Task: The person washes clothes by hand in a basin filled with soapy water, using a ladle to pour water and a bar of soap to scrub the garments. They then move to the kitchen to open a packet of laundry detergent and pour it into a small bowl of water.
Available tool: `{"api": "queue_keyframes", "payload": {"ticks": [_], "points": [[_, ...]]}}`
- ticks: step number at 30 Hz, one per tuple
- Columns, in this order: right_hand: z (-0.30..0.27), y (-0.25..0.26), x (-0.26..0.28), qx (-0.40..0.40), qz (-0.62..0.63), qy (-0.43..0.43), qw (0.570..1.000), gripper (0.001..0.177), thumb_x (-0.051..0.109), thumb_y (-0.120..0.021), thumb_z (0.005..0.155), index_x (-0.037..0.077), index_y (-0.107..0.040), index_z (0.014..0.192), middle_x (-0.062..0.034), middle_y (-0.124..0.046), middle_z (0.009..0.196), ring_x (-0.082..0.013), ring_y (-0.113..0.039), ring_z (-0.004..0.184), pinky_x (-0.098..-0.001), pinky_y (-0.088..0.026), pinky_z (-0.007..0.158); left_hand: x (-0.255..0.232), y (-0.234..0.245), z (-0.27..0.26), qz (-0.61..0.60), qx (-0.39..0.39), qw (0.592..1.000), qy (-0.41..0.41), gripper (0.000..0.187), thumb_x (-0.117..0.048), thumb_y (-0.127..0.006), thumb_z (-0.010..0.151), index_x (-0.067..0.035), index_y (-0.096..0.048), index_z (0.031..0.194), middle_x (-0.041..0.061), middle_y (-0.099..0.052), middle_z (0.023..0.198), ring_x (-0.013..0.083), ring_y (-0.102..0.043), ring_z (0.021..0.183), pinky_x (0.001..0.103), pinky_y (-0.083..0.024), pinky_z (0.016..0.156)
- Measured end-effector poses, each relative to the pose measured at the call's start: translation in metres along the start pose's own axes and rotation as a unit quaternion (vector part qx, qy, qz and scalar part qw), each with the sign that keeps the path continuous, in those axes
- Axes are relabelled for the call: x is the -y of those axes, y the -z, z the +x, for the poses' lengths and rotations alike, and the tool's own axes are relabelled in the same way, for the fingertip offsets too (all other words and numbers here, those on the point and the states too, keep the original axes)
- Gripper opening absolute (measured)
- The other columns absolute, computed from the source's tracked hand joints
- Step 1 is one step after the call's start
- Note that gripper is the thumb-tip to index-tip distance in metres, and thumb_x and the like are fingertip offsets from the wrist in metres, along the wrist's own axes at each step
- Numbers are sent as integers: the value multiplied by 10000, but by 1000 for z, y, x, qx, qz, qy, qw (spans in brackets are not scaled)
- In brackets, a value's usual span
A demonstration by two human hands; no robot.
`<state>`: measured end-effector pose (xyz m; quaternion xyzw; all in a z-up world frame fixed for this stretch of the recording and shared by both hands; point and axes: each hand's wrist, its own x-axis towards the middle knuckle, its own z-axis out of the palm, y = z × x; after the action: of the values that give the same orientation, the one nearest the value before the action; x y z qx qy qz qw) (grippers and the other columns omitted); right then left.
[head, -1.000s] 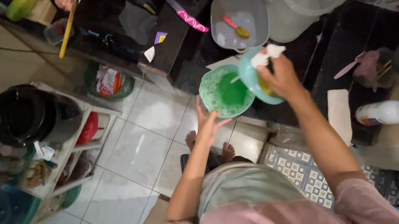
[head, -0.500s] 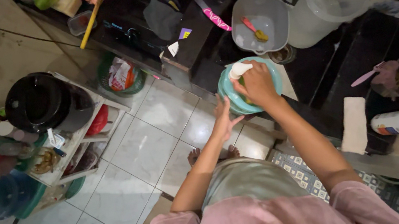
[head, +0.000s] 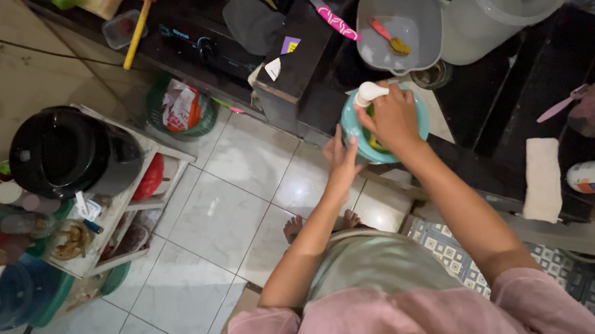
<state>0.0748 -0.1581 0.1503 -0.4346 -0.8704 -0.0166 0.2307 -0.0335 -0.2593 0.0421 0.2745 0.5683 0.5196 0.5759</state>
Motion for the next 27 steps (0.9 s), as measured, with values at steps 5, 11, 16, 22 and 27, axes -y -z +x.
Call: {"api": "queue_keyframes", "payload": {"ticks": [5, 11, 16, 22, 27], "points": [[-6, -8, -4, -36, 26, 16, 999, 464, 394, -718, 995, -21, -680, 1199, -188, -651, 1236, -354, -586, 1098, -488, -420, 888, 6, 1, 12, 202, -86, 947, -233, 656, -427, -546, 1046, -102, -392, 1594, 197, -424, 1450, 371, -404, 1354, 454, -314, 1172], [-12, -8, -7, 31, -14, -40, 999, 508, 544, -698, 910, 96, -727, 1149, -130, -542, 1405, -404, -420, 1397, -820, -203, 989, -11, 1, 15, 165, -80, 937, -296, 528, -292, -533, 1077, -43, -426, 1530, 233, -426, 1474, 400, -453, 1366, 451, -361, 1161], [-14, -9, -4, 32, 15, -66, 997, 558, 584, -663, 952, 101, -715, 1225, -112, -486, 1504, -374, -362, 1463, -822, -186, 1062, -25, -1, 10, 153, -66, 940, -296, 507, -226, -529, 1075, -3, -408, 1514, 247, -417, 1483, 406, -464, 1370, 441, -380, 1149], [-15, -9, -5, 68, -11, -60, 996, 574, 609, -624, 956, 117, -730, 1233, -128, -469, 1532, -379, -352, 1441, -746, -240, 1014, -32, 3, 5, 177, -46, 937, -299, 523, -198, -526, 1085, 13, -370, 1538, 239, -406, 1494, 402, -469, 1368, 426, -392, 1146], [-11, -9, -5, 55, -27, -58, 996, 593, 634, -605, 942, 134, -740, 1231, -115, -476, 1534, -381, -353, 1440, -718, -231, 1035, -31, 5, 3, 197, -40, 940, -276, 656, -221, -627, 982, -3, -350, 1535, 234, -445, 1429, 369, -528, 1242, 411, -466, 997]]}}
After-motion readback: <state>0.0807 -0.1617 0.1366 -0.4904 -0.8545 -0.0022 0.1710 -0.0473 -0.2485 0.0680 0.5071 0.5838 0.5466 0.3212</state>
